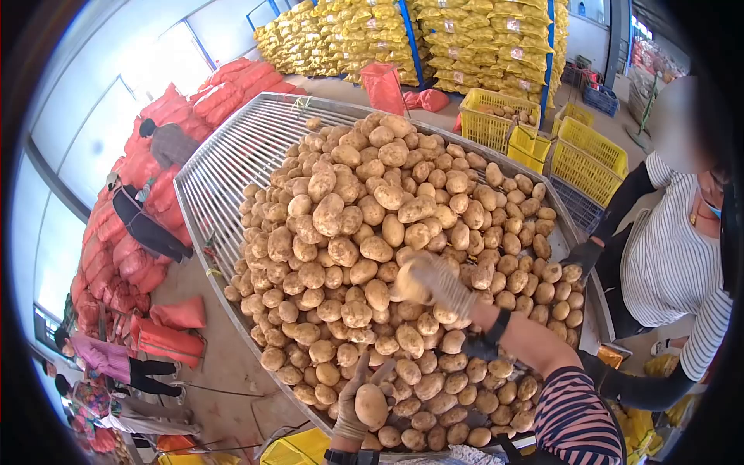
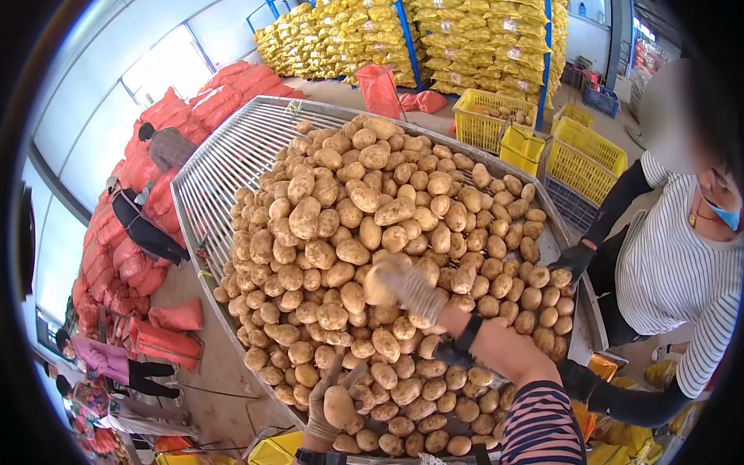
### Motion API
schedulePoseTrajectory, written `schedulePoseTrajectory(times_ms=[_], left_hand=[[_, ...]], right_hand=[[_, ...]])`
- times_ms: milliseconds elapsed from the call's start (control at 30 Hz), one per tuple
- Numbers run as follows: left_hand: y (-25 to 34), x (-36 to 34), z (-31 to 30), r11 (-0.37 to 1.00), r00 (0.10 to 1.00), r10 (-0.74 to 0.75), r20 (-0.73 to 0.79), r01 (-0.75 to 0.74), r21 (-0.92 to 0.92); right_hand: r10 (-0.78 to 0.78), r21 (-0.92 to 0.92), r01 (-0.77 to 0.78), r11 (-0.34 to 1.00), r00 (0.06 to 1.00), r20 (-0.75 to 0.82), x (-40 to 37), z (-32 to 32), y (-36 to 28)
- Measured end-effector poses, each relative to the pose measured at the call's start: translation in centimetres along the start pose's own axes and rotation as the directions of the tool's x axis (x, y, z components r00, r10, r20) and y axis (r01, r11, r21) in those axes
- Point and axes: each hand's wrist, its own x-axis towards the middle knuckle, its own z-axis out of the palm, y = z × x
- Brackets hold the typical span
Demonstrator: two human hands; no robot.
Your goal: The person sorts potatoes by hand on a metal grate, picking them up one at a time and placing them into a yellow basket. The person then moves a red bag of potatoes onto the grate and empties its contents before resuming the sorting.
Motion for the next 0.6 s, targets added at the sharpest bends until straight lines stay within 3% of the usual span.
schedulePoseTrajectory(times_ms=[33,67,100,133,167,200,233,267,300,333,367,400,433,467,533,600], left_hand=[[-0.5,1.0,1.0,1.000,0.997,-0.015,0.069,0.016,-0.007],[-0.9,1.6,1.5,1.000,0.997,-0.028,0.073,0.028,0.002],[-0.9,2.2,0.9,1.000,0.997,-0.023,0.075,0.023,0.003],[-0.8,2.6,-0.5,0.994,0.993,-0.111,0.024,0.111,0.010],[-0.9,2.7,-1.7,0.980,0.980,-0.196,-0.030,0.196,0.013],[-1.2,2.5,-2.6,0.979,0.981,-0.172,-0.087,0.180,0.100],[-1.2,2.5,-3.8,0.980,0.983,-0.159,-0.089,0.168,0.109],[-1.3,2.6,-5.1,0.984,0.981,-0.171,-0.096,0.174,0.024],[-1.2,2.3,-6.2,0.984,0.980,-0.171,-0.099,0.165,-0.060],[-1.2,1.9,-7.0,0.984,0.974,-0.169,-0.149,0.159,-0.079],[-0.7,1.6,-7.3,0.981,0.982,-0.183,-0.046,0.179,-0.074],[-0.8,1.0,-7.2,0.986,0.987,-0.155,-0.043,0.152,-0.062],[-0.5,0.5,-6.8,0.992,0.992,-0.115,-0.056,0.112,-0.053],[-0.5,-0.1,-6.6,0.995,0.993,-0.087,-0.074,0.083,-0.050],[-0.3,-1.5,-6.5,0.999,0.996,-0.020,-0.083,0.017,-0.040],[0.0,-3.0,-6.6,0.999,0.997,0.027,-0.079,-0.030,-0.033]], right_hand=[[-0.167,0.003,0.169,0.986,0.970,0.174,0.3,0.2,2.6],[-0.167,0.001,0.169,0.986,0.970,0.178,0.3,0.6,0.9],[-0.188,-0.184,0.290,0.939,0.883,0.431,-0.3,1.5,-2.6],[-0.142,-0.318,0.443,0.838,0.741,0.657,0.3,2.3,-5.0],[-0.136,-0.454,0.342,0.823,0.894,0.427,2.2,3.4,-6.0],[-0.140,-0.553,0.209,0.806,0.976,0.165,4.4,4.1,-7.1],[-0.335,-0.782,0.307,0.543,0.933,0.133,8.9,1.8,-5.5],[-0.542,-0.880,0.302,0.367,0.838,0.062,11.4,1.1,-6.0],[-0.607,-0.951,0.228,0.210,0.793,0.057,15.5,-0.6,-5.5],[-0.558,-0.972,0.178,0.154,0.827,0.063,18.5,-2.1,-5.1],[-0.418,-0.982,0.077,0.173,0.908,-0.003,18.7,-2.4,-5.5],[-0.276,-0.930,0.078,0.359,0.961,-0.026,19.5,-3.2,-5.0],[-0.261,-0.927,0.079,0.366,0.965,-0.020,18.9,-3.0,-5.7],[-0.368,-0.964,0.085,0.250,0.930,-0.013,19.5,-3.7,-3.8],[-0.207,-0.972,0.073,0.222,0.978,0.027,16.7,-2.5,-5.7],[-0.313,-0.972,0.218,0.088,0.933,0.181,14.9,-2.8,-3.7]])
